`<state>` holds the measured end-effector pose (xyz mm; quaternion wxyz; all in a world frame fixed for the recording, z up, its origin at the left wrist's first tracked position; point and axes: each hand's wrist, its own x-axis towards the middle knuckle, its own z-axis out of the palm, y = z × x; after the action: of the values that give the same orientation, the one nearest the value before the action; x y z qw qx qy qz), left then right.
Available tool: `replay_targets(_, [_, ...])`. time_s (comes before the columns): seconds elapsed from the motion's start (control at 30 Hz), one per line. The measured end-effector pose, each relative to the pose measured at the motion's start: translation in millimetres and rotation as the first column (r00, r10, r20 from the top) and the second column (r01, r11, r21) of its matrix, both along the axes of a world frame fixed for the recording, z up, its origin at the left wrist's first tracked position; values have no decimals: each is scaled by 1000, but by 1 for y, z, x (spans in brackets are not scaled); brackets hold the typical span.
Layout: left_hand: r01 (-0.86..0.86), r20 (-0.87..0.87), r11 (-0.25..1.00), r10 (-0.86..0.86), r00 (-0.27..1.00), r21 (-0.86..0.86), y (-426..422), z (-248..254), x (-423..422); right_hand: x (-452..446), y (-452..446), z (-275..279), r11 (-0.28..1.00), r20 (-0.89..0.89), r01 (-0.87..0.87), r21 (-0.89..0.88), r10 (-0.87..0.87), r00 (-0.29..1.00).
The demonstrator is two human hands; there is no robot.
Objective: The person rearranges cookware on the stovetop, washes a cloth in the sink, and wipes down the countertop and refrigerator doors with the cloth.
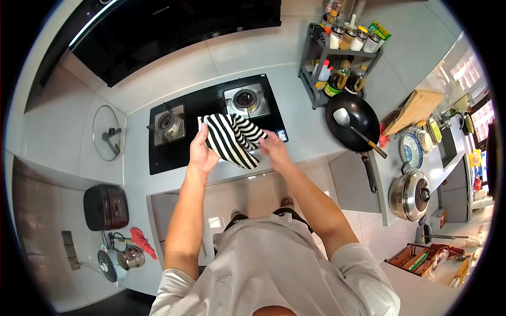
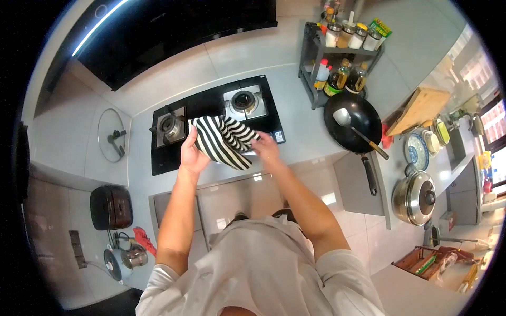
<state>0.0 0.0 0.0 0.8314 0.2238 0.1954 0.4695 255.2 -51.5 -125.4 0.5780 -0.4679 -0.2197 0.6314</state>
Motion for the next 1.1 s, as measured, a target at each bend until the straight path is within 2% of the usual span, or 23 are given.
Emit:
replay_targets(0.03, [14, -13, 1000, -14, 1000, 5, -2, 6, 1, 6, 0, 14, 994, 50, 44, 101, -49, 998])
replay_targets(0.07, [30, -25, 999, -30, 999, 12, -3, 12, 1, 15, -2, 29, 987, 85, 142, 80, -149, 985])
replay_targets(0.1, [7, -152, 998, 3, 988, 63, -8, 30, -23, -6, -3, 28, 970, 80, 197, 140, -209, 975])
replay_targets(0.17, [-10, -372, 992, 56, 926, 127, -2, 14, -23, 35, 0, 33, 920, 177, 274, 279, -330, 927])
replay_targets(0.27, [42, -688, 952, 188, 701, 303, -4, 15, -23, 62, 6, 61, 911, 81, 340, 234, -367, 927])
replay_targets(0.3, [77, -756, 938, 221, 616, 337, -6, 11, -23, 67, 6, 67, 917, 114, 324, 231, -356, 927])
replay_targets(0.37, [149, -851, 921, 259, 458, 360, -6, -2, -23, 78, 5, 79, 929, 182, 292, 225, -335, 924])
replay_targets(0.4, [186, -876, 912, 271, 398, 366, -7, -3, -20, 86, 6, 83, 947, 262, 223, 231, -281, 923])
replay_targets(0.43, [222, -898, 902, 285, 336, 370, -8, -3, -18, 89, 9, 85, 939, 207, 227, 259, -283, 936])
replay_targets(0.5, [194, -887, 912, 270, 375, 360, -6, -11, -13, 92, 12, 98, 919, 96, 238, 314, -280, 955])
replay_targets(0.53, [181, -881, 917, 263, 394, 355, -6, -10, -11, 90, 9, 110, 928, 30, 186, 322, -207, 978])
replay_targets(0.57, [93, -825, 943, 230, 515, 321, -8, -11, -5, 90, 3, 118, 960, 145, 27, 280, -70, 987])
replay_targets(0.63, [-65, -656, 975, 191, 730, 212, -15, -3, 13, 92, -8, 127, 950, 347, -277, 143, 214, 913])
replay_targets(0.67, [-77, -666, 973, 206, 717, 218, -15, -2, 14, 99, 7, 89, 956, 521, -220, 196, 89, 849])
replay_targets(0.77, [-19, -752, 947, 266, 603, 319, -9, -9, 6, 113, 13, 100, 994, 393, 61, -91, -21, 919])
replay_targets(0.8, [-10, -778, 951, 259, 573, 310, -8, -10, 3, 118, 16, 98, 988, 373, 75, -134, -20, 928])
replay_targets(0.9, [-20, -788, 948, 276, 550, 318, -11, -4, 2, 124, 16, 90, 998, 409, 2, -69, 27, 912])
replay_targets(0.93, [-60, -743, 953, 269, 613, 296, -11, -7, 3, 124, 17, 88, 999, 291, -7, -36, 17, 957])
replay_targets(1.03, [-156, -580, 960, 266, 770, 233, -9, -23, 6, 120, 7, 85, 973, 358, -140, 184, 66, 931])
replay_targets(1.1, [-188, -463, 959, 268, 845, 211, -9, -30, 8, 116, 2, 84, 956, 696, -255, 147, 83, 714])
